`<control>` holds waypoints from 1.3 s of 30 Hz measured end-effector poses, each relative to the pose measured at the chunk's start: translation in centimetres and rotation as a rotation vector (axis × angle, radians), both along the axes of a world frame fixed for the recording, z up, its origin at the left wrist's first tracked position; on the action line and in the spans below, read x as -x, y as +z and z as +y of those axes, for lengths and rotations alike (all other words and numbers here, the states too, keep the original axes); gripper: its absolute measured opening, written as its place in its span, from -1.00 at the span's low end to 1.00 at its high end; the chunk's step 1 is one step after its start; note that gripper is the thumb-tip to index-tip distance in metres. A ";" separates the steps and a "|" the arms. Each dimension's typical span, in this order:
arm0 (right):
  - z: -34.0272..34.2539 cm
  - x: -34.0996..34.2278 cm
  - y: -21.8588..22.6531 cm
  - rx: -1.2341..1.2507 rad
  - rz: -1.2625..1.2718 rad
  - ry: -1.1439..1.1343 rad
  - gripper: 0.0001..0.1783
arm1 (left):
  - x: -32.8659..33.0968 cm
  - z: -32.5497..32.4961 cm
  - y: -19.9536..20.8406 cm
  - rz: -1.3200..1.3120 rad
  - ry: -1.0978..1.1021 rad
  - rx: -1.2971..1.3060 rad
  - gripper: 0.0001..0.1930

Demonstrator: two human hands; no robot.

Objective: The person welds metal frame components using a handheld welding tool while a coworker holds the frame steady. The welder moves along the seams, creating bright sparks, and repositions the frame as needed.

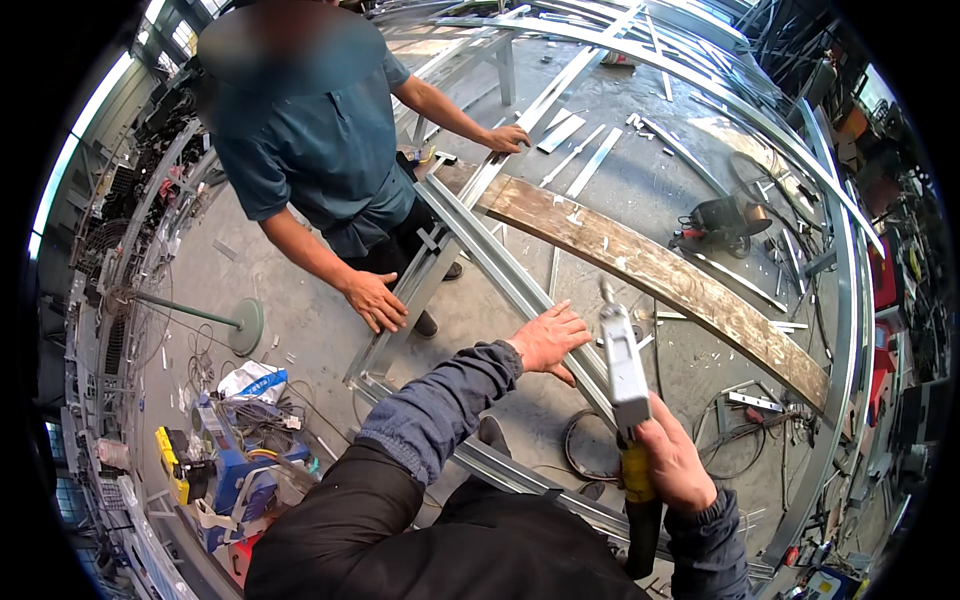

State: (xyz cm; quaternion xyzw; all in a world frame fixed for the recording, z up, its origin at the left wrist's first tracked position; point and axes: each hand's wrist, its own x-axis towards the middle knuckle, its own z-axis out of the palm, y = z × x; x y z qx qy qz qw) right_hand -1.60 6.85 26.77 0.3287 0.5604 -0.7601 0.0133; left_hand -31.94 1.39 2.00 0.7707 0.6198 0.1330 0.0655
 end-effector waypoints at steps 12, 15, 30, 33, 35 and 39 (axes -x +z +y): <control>-2.1 34.7 -1.4 -0.148 -0.037 0.340 -0.42 | 5.3 0.7 -3.4 -0.261 0.066 -0.196 -0.15; -2.2 39.3 -5.7 -0.184 -0.056 0.380 -0.45 | 4.5 1.5 -3.7 -0.251 0.014 -0.260 -0.21; -2.8 46.2 -13.9 -0.327 -0.038 0.324 -0.25 | 5.4 1.0 -6.6 -0.235 -0.116 -0.353 -0.53; -2.7 46.0 -13.7 -0.314 -0.026 0.300 -0.25 | 5.4 1.0 -5.2 -0.245 -0.115 -0.345 -0.56; -2.6 45.9 -13.9 -0.296 -0.028 0.301 -0.25 | 5.6 0.9 -3.2 -0.249 -0.105 -0.328 -0.54; -2.7 45.8 -13.4 -0.271 -0.027 0.277 -0.24 | 5.8 0.8 -1.5 -0.273 -0.097 -0.405 -0.68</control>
